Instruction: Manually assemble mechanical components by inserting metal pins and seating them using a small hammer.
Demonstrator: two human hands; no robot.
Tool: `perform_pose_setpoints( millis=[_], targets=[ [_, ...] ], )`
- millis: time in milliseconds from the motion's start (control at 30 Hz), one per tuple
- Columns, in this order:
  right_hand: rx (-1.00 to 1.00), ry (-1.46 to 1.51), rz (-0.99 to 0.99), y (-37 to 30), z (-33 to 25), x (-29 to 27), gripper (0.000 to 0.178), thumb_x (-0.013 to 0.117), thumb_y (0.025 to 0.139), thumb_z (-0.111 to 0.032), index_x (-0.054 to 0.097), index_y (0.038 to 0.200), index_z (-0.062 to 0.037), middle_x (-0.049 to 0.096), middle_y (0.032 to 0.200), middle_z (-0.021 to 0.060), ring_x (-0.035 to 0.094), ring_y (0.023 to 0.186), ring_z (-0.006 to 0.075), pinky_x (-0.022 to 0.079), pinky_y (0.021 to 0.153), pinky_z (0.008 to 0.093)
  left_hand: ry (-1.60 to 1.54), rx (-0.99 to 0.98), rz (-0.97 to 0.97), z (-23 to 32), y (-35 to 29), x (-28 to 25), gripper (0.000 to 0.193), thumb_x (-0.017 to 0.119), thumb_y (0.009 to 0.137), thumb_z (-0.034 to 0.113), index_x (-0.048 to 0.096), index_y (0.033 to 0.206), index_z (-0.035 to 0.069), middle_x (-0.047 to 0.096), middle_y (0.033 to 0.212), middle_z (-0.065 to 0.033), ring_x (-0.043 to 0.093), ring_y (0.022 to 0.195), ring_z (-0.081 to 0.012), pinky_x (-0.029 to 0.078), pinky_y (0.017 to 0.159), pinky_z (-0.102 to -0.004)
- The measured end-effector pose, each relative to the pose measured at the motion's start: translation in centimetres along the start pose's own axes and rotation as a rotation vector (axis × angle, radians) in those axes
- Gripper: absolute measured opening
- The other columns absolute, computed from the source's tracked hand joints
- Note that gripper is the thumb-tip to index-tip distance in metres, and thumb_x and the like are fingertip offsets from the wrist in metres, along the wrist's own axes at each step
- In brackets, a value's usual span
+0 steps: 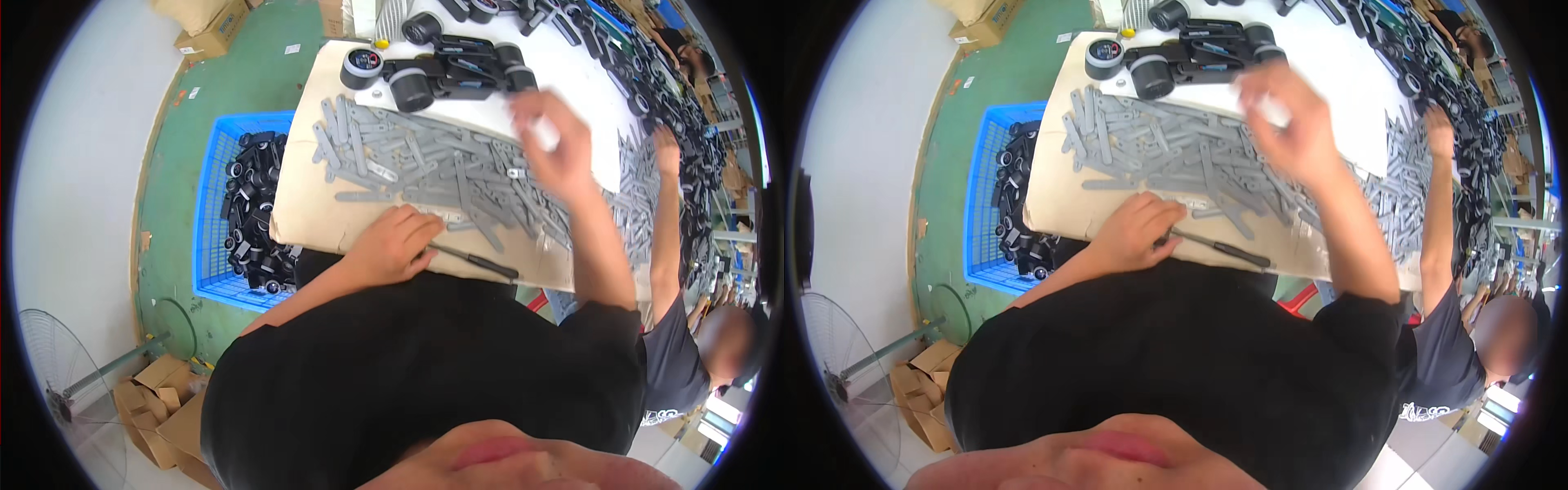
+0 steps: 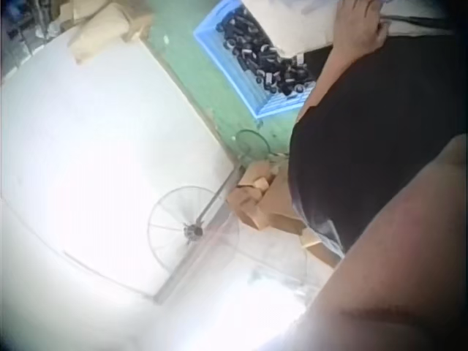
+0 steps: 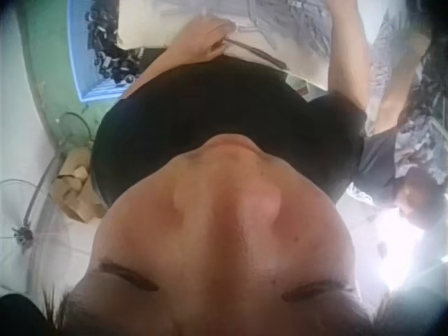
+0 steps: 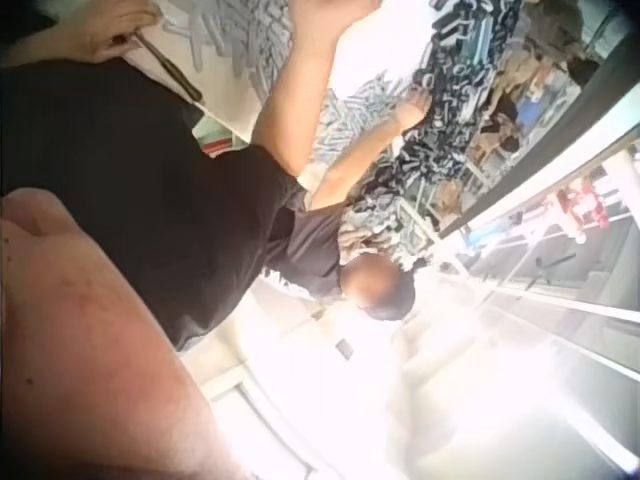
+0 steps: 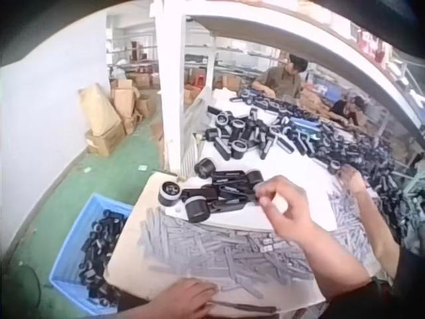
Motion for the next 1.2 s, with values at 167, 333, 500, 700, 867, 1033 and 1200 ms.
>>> perform_pose_setpoints(
  millis=[167,333,500,700,867,1033,1200],
  targets=[
    [0.166,-0.063,-0.264,-10.6,-8.9,3.8,0.023,0.08,0.079,-0.008,0.072,0.101,-0.0054,0.068,0.095,0.0107,0.065,0.088,0.0339,0.056,0.075,0.0429,0.084,0.128,0.198,0.8,-0.3,-0.5,0.045,0.08,0.073,0.004,0.069,0.116,0.0,0.069,0.112,-0.0121,0.064,0.096,-0.0311,0.056,0.084,-0.0387],
    [0.208,-0.22,-0.226,-15.9,-10.6,6.3,0.031,0.081,0.08,-0.011,0.072,0.109,-0.0055,0.065,0.096,0.0086,0.062,0.095,0.032,0.054,0.082,0.043,0.179,0.299,0.339,1.3,-2.2,-0.3,0.036,0.083,0.074,0.003,0.068,0.107,0.003,0.072,0.114,-0.0107,0.067,0.092,-0.032,0.059,0.08,-0.0396],
    [0.152,-0.293,-0.121,-18.7,-9.6,7.9,0.024,0.079,0.085,-0.016,0.072,0.107,-0.0079,0.066,0.091,0.0075,0.066,0.086,0.0317,0.055,0.074,0.0439,0.177,0.34,0.383,1.9,-2.2,0.7,0.039,0.087,0.072,0.006,0.066,0.105,0.004,0.073,0.115,-0.009,0.068,0.095,-0.0306,0.059,0.08,-0.0375],
    [0.499,-0.076,0.023,-21.4,-10.0,7.1,0.012,0.071,0.096,-0.015,0.067,0.103,-0.0051,0.068,0.088,0.0142,0.068,0.076,0.0345,0.054,0.07,0.0428,0.167,0.251,0.368,1.8,-2.9,0.7,0.079,0.094,0.069,0.029,0.052,0.13,0.0,0.062,0.131,-0.0227,0.068,0.103,-0.039,0.06,0.084,-0.0425],
    [0.708,0.286,0.1,-23.6,-9.6,5.2,0.012,0.064,0.105,-0.014,0.063,0.103,-0.0024,0.062,0.073,0.0144,0.059,0.065,0.0247,0.049,0.066,0.0392,0.33,0.206,0.334,1.2,-2.7,1.8,0.054,0.085,0.074,0.024,0.062,0.117,0.002,0.068,0.115,-0.0167,0.068,0.105,-0.0333,0.06,0.081,-0.0434],
    [0.852,0.121,0.182,-24.7,-9.3,3.8,0.014,0.063,0.105,-0.017,0.062,0.105,-0.0034,0.06,0.067,0.0155,0.061,0.059,0.0301,0.049,0.062,0.0414,0.421,0.232,0.2,1.8,-2.3,2.2,0.039,0.079,0.078,0.021,0.07,0.113,0.007,0.07,0.113,-0.0101,0.068,0.104,-0.0289,0.057,0.084,-0.0431],
    [0.824,-0.132,0.108,-23.4,-10.2,1.5,0.018,0.066,0.102,-0.02,0.07,0.11,-0.0055,0.067,0.074,0.0198,0.068,0.068,0.0371,0.052,0.067,0.0432,0.467,0.351,0.06,3.9,-1.0,2.4,0.041,0.077,0.082,0.023,0.073,0.121,0.011,0.071,0.121,-0.0053,0.066,0.113,-0.0277,0.05,0.101,-0.0444]
  ],
)
Point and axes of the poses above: each hand's wrist, its own y-axis towards the middle knuckle, its own x-axis out of the palm, z = x × y, the point moved 4 cm from there along y, towards the middle knuckle
